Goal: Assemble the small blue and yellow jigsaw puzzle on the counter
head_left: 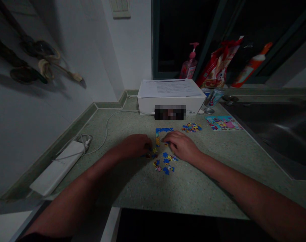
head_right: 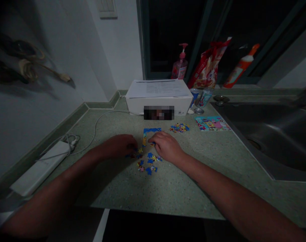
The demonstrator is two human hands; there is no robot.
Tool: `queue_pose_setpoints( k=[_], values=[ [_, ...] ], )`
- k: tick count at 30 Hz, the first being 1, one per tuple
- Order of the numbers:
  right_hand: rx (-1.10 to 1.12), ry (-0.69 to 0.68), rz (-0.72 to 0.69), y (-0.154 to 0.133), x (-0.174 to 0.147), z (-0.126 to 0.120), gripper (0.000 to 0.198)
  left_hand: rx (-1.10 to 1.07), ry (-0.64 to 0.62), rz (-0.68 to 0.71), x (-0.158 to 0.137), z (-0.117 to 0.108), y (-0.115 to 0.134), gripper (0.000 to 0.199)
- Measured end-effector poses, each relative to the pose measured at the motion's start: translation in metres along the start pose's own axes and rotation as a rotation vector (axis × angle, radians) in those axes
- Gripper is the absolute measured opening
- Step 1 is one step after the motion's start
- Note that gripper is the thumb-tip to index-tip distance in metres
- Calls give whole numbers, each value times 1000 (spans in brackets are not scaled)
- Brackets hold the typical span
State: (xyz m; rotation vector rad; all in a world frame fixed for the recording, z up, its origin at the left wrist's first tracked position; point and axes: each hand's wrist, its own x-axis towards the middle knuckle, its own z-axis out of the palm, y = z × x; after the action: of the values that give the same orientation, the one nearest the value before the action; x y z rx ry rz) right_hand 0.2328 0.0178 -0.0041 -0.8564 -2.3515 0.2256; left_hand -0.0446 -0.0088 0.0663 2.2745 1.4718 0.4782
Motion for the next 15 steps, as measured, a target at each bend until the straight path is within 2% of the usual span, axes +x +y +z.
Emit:
queue_pose_setpoints(
  k=[1, 3, 4, 8, 12, 15],
  values=[
    [-1, -5, 1, 0, 0, 0, 45, 61, -145, 35, 1, -2, 1, 8],
    [1, -13, 6, -1, 1, -1, 45, 160, -277, 35, 1, -8, 4, 14],
    [3, -20, 9, -1, 1, -1, 44, 184, -291, 8, 1, -12, 5, 14],
    [-7, -42, 29, -3, 2, -3, 44, 205, -299, 46, 1, -21, 9, 19],
    [-15, -52, 50, -4, 2, -4, 47, 182, -349, 54, 3, -14, 14, 18],
    [-18, -46, 73, -5, 3, -5, 49, 93, -415, 171, 3, -6, 22, 18]
  ],
)
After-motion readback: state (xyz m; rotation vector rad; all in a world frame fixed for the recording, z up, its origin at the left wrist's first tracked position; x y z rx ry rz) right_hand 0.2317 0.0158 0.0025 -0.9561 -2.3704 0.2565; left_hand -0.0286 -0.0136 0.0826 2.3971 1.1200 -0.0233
